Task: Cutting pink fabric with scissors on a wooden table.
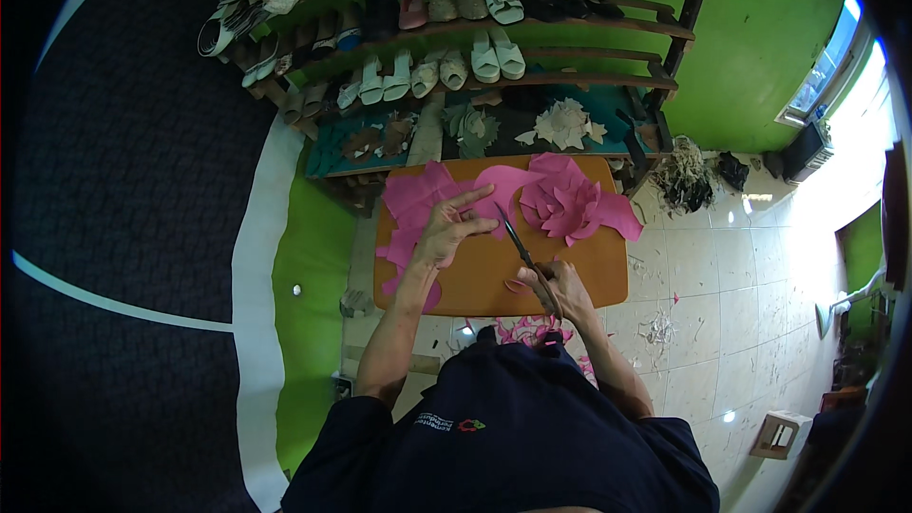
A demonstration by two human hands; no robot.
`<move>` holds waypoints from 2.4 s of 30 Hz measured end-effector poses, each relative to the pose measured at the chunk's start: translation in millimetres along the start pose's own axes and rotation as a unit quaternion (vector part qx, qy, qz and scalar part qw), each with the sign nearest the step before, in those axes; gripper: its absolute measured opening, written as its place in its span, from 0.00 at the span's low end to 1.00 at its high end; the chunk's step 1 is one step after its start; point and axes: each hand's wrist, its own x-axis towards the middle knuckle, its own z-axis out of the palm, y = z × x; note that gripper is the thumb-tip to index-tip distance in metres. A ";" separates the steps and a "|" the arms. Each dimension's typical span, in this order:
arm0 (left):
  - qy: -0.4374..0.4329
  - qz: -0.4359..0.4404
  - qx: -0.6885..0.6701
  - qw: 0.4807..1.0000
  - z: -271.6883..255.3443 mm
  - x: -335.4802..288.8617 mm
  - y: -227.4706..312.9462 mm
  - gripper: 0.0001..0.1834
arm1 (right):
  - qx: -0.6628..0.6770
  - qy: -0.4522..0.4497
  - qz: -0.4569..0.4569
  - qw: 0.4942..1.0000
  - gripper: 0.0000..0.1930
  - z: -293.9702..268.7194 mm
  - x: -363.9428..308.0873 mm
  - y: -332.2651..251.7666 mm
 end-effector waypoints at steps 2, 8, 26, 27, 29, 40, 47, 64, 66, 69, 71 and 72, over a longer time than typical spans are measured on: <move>-0.005 -0.001 0.005 1.000 3.4 -2.4 0.7 0.32 | 0.006 0.005 -0.002 1.000 0.42 2.8 1.4 -0.7; -0.008 -0.002 -0.002 1.000 7.6 -5.0 1.5 0.33 | 0.003 0.014 0.002 1.000 0.42 4.8 4.8 6.4; -0.032 -0.048 0.040 0.998 -9.0 4.1 20.1 0.23 | 0.109 -0.062 0.084 0.989 0.40 2.7 -2.4 9.8; -0.056 -0.056 0.056 0.995 -8.8 4.8 21.8 0.23 | 0.137 -0.078 0.088 0.984 0.40 4.3 -1.9 10.9; -0.080 -0.062 0.078 0.992 -1.7 5.3 25.0 0.25 | 0.154 -0.083 0.085 0.981 0.39 7.8 -0.6 14.4; -0.078 -0.061 0.047 0.994 12.0 1.4 24.1 0.28 | 0.204 -0.086 0.061 0.973 0.36 9.5 -1.5 13.8; -0.049 -0.035 0.061 0.996 11.4 2.8 17.5 0.25 | 0.203 -0.085 0.101 0.970 0.33 11.4 -0.3 17.6; -0.039 -0.033 0.044 0.998 12.7 -1.9 14.0 0.27 | 0.212 -0.075 0.096 0.970 0.32 16.5 0.5 24.2; -0.041 -0.040 0.039 0.998 11.4 -2.4 12.5 0.27 | 0.222 -0.068 0.091 0.968 0.31 17.3 -0.3 26.3; -0.043 -0.047 0.040 0.997 8.6 -3.4 10.2 0.27 | 0.241 -0.070 0.087 0.964 0.32 18.5 0.5 28.6; -0.030 -0.052 0.039 0.997 9.4 -3.9 8.7 0.28 | 0.230 -0.068 0.077 0.968 0.32 18.3 0.9 28.4; -0.029 -0.050 0.038 0.998 9.8 -4.4 7.2 0.28 | 0.221 -0.064 0.067 0.971 0.32 18.6 1.1 28.1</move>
